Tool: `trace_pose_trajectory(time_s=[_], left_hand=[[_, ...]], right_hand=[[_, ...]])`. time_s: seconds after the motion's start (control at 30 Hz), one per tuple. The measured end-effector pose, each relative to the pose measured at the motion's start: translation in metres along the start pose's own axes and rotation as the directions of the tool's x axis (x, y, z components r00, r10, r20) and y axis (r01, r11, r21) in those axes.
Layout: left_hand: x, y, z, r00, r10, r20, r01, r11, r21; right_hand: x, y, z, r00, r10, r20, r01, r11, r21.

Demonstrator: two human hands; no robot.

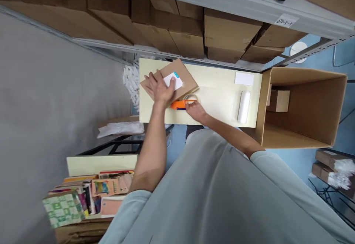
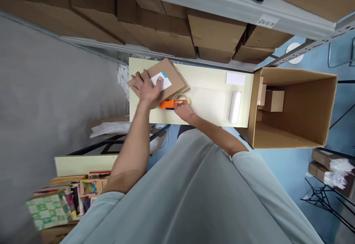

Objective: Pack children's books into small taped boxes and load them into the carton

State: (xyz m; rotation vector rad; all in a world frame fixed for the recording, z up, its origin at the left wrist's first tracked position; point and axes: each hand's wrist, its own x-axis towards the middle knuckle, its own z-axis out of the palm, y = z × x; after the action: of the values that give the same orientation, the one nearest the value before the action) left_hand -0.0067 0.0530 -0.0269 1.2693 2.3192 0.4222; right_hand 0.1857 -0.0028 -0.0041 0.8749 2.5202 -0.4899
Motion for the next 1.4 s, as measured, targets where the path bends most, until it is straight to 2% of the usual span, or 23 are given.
trace_pose_trajectory(time_s=[0.13,0.2,0.27,0.33,0.4,0.5,0.57,0.67,0.77,0.87,0.93,1.07,1.17,1.27,1.4], left_hand=[[-0.016,0.019,0.031,0.986,0.041,-0.159,-0.041,0.999,0.004],[-0.018,0.019,0.035,0.985,0.060,-0.163,-0.063,0.998,-0.015],[-0.017,0.017,0.033,0.993,0.063,-0.103,-0.069,0.996,-0.049],[-0.016,0.015,0.032,0.997,0.051,-0.064,-0.056,0.996,-0.075],[-0.015,0.015,0.031,0.996,0.040,-0.082,-0.047,0.995,-0.084],[-0.015,0.017,0.032,0.993,0.048,-0.110,-0.061,0.991,-0.117],[-0.015,0.018,0.031,0.994,0.059,-0.091,-0.072,0.987,-0.142],[-0.014,0.017,0.029,0.994,0.092,-0.063,-0.100,0.984,-0.148],[-0.014,0.018,0.025,0.983,0.185,0.009,-0.182,0.971,-0.153],[-0.013,0.017,0.021,0.964,0.262,0.049,-0.250,0.953,-0.171],[-0.010,0.012,0.015,0.955,0.294,0.039,-0.283,0.941,-0.185],[-0.001,-0.002,-0.005,0.925,0.370,0.084,-0.353,0.920,-0.173],[0.000,-0.006,-0.014,0.915,0.377,0.144,-0.358,0.923,-0.139],[-0.015,0.001,-0.004,0.933,0.341,0.112,-0.333,0.939,-0.085],[-0.052,0.013,0.027,0.963,0.268,0.035,-0.266,0.962,-0.054]], right_hand=[[0.001,-0.018,0.010,0.998,0.055,0.014,-0.055,0.996,0.065],[-0.004,-0.014,0.018,0.997,0.072,0.016,-0.073,0.994,0.084],[-0.016,-0.004,0.027,0.997,0.075,0.017,-0.076,0.993,0.095],[-0.038,0.013,0.036,0.997,0.070,0.022,-0.072,0.993,0.097],[-0.070,0.039,0.044,0.995,0.089,0.052,-0.094,0.991,0.093],[-0.121,0.089,0.047,0.962,0.220,0.161,-0.229,0.972,0.042],[-0.141,0.123,0.042,0.940,0.286,0.187,-0.294,0.956,0.019],[-0.132,0.159,0.025,0.939,0.311,0.147,-0.314,0.950,-0.008],[-0.088,0.171,0.008,0.930,0.342,0.136,-0.345,0.939,-0.003],[-0.047,0.162,-0.001,0.950,0.302,0.076,-0.301,0.953,-0.016],[-0.033,0.150,-0.002,0.964,0.259,0.051,-0.257,0.966,-0.035],[-0.031,0.118,0.002,0.979,0.189,0.075,-0.185,0.981,-0.056],[-0.032,0.082,0.006,0.987,0.128,0.096,-0.125,0.992,-0.031],[-0.025,0.038,0.010,0.996,0.064,0.063,-0.065,0.998,0.015],[-0.009,-0.009,0.015,1.000,0.022,0.005,-0.022,0.996,0.081]])
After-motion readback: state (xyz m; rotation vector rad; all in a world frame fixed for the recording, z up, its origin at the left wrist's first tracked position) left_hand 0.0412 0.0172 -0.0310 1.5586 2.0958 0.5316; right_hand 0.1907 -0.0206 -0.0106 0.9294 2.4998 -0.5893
